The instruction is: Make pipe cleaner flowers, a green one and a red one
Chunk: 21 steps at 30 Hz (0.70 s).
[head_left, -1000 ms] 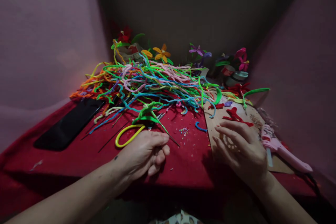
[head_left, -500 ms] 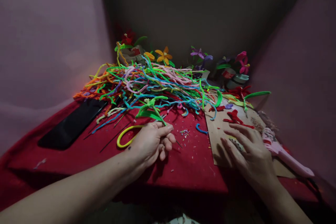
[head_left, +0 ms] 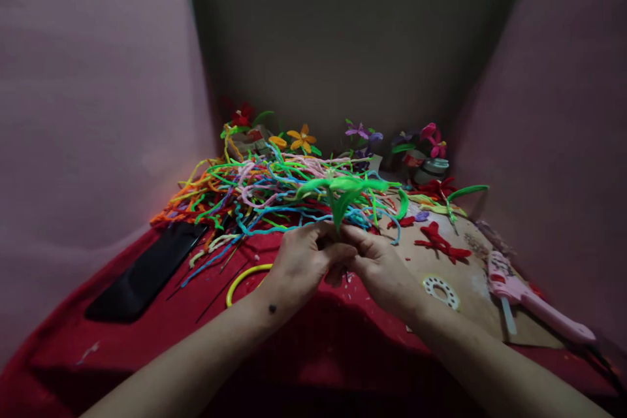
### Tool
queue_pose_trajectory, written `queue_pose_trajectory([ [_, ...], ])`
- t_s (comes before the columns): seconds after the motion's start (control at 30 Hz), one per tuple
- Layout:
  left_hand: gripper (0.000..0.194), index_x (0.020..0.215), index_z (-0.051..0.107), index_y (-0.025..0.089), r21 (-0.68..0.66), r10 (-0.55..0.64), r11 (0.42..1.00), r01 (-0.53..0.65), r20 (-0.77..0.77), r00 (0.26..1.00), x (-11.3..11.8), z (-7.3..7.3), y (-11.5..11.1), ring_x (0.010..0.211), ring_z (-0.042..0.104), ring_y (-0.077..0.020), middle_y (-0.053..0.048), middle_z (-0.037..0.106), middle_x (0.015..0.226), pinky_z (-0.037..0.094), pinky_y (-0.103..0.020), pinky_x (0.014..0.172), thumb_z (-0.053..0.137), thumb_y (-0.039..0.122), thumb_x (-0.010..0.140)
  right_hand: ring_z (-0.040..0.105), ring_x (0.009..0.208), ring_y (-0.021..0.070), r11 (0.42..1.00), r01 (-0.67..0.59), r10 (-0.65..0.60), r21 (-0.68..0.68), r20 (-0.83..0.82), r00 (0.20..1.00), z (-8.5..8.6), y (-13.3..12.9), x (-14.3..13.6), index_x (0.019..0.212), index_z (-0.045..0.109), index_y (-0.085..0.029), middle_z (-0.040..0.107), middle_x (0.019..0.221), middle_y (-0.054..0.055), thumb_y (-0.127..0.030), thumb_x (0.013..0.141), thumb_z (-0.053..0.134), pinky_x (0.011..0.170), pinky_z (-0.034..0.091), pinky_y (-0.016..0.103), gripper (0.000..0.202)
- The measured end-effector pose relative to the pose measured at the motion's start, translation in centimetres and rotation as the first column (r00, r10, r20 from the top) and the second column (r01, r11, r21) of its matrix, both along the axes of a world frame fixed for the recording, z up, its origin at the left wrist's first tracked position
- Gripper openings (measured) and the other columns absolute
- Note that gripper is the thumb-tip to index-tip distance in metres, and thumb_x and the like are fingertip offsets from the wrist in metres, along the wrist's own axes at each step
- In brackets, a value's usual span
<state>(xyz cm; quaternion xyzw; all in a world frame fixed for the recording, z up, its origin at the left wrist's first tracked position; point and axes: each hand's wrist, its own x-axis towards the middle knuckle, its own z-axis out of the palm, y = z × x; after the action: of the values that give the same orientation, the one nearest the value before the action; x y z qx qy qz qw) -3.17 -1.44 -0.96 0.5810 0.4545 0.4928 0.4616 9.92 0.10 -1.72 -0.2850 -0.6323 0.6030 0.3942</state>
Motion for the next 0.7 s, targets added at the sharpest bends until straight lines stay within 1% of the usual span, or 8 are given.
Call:
queue_pose_trajectory([
  [0.07, 0.016, 0.076, 0.057, 0.017, 0.070, 0.128, 0.989, -0.133, 0.073, 0.989, -0.4, 0.4, 0.4, 0.053, 0.050, -0.0091, 0.005, 0.053, 0.060, 0.040, -0.019, 0.050, 0.068, 0.020, 0.065, 0.057, 0.050, 0.0089, 0.998, 0.011, -0.014, -0.056, -0.054, 0.998, 0.2, 0.3, -0.3, 0.096, 0.063, -0.017, 0.064, 0.066, -0.002, -0.013, 0.072, 0.056, 0.051, 0.048, 0.022, 0.024],
  [0.13, 0.027, 0.083, 0.055, 0.019, 0.122, 0.186, 0.969, -0.214, 0.204, 0.961, -0.7, 0.8, 0.7, 0.060, 0.051, -0.0089, 0.005, 0.054, 0.069, 0.042, -0.019, 0.055, 0.071, 0.017, 0.062, 0.059, 0.051, 0.0098, 0.994, 0.022, -0.030, -0.104, -0.081, 0.996, 0.2, 0.4, -0.4, 0.090, 0.064, -0.016, 0.064, 0.066, -0.002, -0.012, 0.070, 0.057, 0.052, 0.049, 0.023, 0.022],
  [0.23, 0.027, 0.082, 0.054, 0.020, 0.105, 0.158, 0.974, -0.200, 0.314, 0.936, -0.7, 0.8, 1.0, 0.061, 0.050, -0.0080, 0.005, 0.052, 0.071, 0.042, -0.018, 0.056, 0.071, 0.016, 0.062, 0.062, 0.054, 0.0120, 0.986, 0.038, -0.059, -0.164, -0.128, 0.990, -0.1, 0.6, -0.7, 0.084, 0.064, -0.016, 0.065, 0.066, -0.001, -0.013, 0.067, 0.061, 0.056, 0.052, 0.026, 0.018],
  [0.33, 0.023, 0.084, 0.055, 0.021, 0.092, 0.164, 0.975, -0.204, 0.324, 0.932, -0.1, 0.3, 1.1, 0.058, 0.047, -0.0073, 0.006, 0.048, 0.068, 0.041, -0.017, 0.054, 0.069, 0.019, 0.065, 0.062, 0.056, 0.0123, 0.975, 0.059, -0.097, -0.213, -0.172, 0.980, -0.5, 0.7, -1.0, 0.082, 0.064, -0.018, 0.065, 0.068, -0.001, -0.017, 0.064, 0.067, 0.059, 0.053, 0.028, 0.018],
  [0.43, 0.029, 0.097, 0.056, 0.023, 0.187, 0.219, 0.945, -0.267, 0.243, 0.945, 0.6, -0.3, 1.2, 0.063, 0.050, -0.0088, 0.005, 0.051, 0.072, 0.042, -0.018, 0.061, 0.065, 0.020, 0.069, 0.059, 0.059, 0.0120, 0.973, 0.097, -0.137, -0.212, -0.186, 0.973, -0.6, 0.5, -1.2, 0.080, 0.062, -0.018, 0.063, 0.069, -0.002, -0.018, 0.064, 0.067, 0.060, 0.051, 0.028, 0.017],
  [0.53, 0.038, 0.106, 0.057, 0.023, 0.268, 0.308, 0.910, -0.316, 0.075, 0.949, 0.8, -0.6, 1.5, 0.074, 0.054, -0.0121, 0.001, 0.058, 0.082, 0.044, -0.020, 0.069, 0.064, 0.019, 0.069, 0.054, 0.060, 0.0112, 0.977, 0.155, -0.176, -0.148, -0.145, 0.974, -0.7, 0.2, -1.2, 0.076, 0.059, -0.018, 0.059, 0.067, -0.004, -0.015, 0.065, 0.063, 0.062, 0.049, 0.027, 0.012],
  [0.6, 0.036, 0.103, 0.059, 0.021, 0.277, 0.335, 0.908, -0.316, -0.024, 0.942, 0.6, -0.5, 1.8, 0.074, 0.055, -0.0133, 0.000, 0.061, 0.084, 0.044, -0.021, 0.069, 0.064, 0.019, 0.068, 0.052, 0.061, 0.0108, 0.978, 0.164, -0.181, -0.126, -0.133, 0.975, -0.9, 0.0, -1.2, 0.079, 0.059, -0.018, 0.058, 0.068, -0.004, -0.012, 0.065, 0.059, 0.063, 0.047, 0.026, 0.015],
  [0.7, 0.021, 0.089, 0.063, 0.019, 0.255, 0.255, 0.942, -0.219, -0.117, 0.960, 0.0, 0.0, 2.1, 0.069, 0.054, -0.0127, 0.001, 0.060, 0.075, 0.043, -0.021, 0.065, 0.062, 0.020, 0.069, 0.052, 0.061, 0.0111, 0.982, 0.114, -0.136, -0.152, -0.144, 0.980, -1.3, 0.1, -1.1, 0.083, 0.058, -0.019, 0.059, 0.070, -0.004, -0.009, 0.063, 0.057, 0.062, 0.046, 0.026, 0.023],
])
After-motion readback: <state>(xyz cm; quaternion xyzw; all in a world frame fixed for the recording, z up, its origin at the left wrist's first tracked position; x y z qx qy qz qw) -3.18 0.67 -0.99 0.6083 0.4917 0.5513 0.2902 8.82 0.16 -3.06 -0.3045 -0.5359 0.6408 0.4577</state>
